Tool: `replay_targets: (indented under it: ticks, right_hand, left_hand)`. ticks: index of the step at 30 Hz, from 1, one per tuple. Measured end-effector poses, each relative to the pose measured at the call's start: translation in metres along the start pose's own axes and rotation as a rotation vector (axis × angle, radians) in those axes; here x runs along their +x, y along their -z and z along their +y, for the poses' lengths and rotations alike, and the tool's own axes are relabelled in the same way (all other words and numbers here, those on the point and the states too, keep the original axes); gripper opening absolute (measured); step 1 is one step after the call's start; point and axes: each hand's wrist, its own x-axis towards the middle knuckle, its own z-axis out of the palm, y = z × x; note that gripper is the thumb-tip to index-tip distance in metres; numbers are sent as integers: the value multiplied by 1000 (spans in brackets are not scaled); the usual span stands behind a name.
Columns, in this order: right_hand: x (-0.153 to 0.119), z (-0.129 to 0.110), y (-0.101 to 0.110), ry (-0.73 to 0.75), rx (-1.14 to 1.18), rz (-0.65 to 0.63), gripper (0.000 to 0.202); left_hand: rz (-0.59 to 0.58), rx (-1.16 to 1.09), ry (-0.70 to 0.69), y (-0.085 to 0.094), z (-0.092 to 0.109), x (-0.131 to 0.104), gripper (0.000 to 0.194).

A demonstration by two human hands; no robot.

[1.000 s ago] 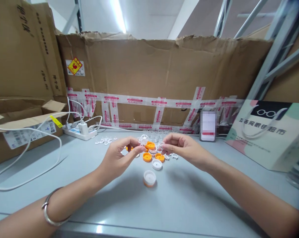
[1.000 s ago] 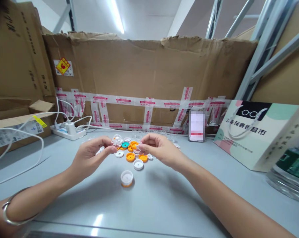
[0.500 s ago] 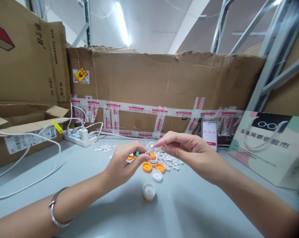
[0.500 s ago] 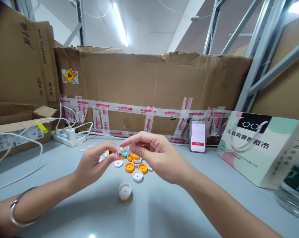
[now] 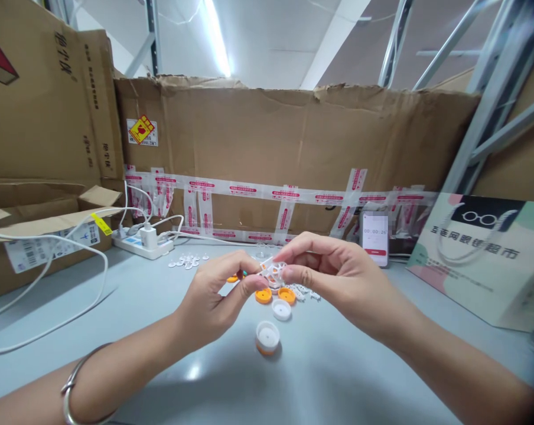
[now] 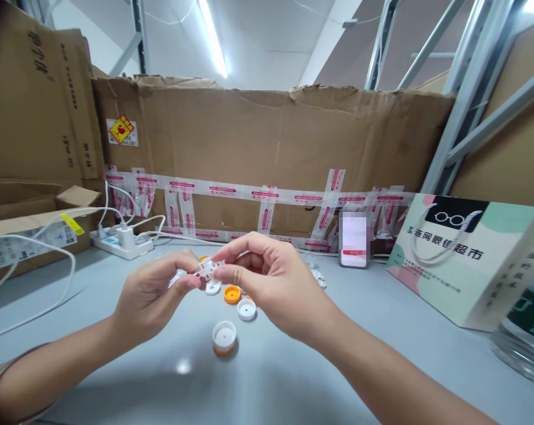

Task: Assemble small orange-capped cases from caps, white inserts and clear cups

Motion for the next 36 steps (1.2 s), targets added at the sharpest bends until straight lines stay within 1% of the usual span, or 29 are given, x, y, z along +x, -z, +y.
replay_targets:
  ticks: [4,13,16,19,26,28,30,32,34,36]
  right_hand:
    - [-5,8,-6,47,60,107,9]
    - [-10,24,-14,87,51,215,16]
    - [-10,28,-14,12,51,193,21]
    - [-9,33,-12,-49,58,166,21]
    - [-10,38,-15,-76,91,156,16]
    - [-9,39,-16,-67,88,164,13]
    - [-9,40,-16,-48,84,172,9]
    - [-8,41,-16,-32,75,179,6]
    - [-9,43,-16,-17,52,188,4]
    - [-9,45,-16,16,31,188,4]
  left_hand:
    - [-14,-12,56,-2,2,-2,17]
    - [-36,-6,121,-8,1,-5,16]
    - [-43,41,128,-9,0,-5,18]
    - [-60,92,116,-10,-1,-5,18]
    - [-112,168,77,-13,-5,-7,13]
    - [-123,179,92,-14,-5,-7,12]
    - [-126,167,150,-14,-4,-6,13]
    - [-141,114,248,-14,-2,-5,14]
    - [-174,-14,357,-14,0,-4,21]
    - [-224,-189,445,-15,0,-3,28]
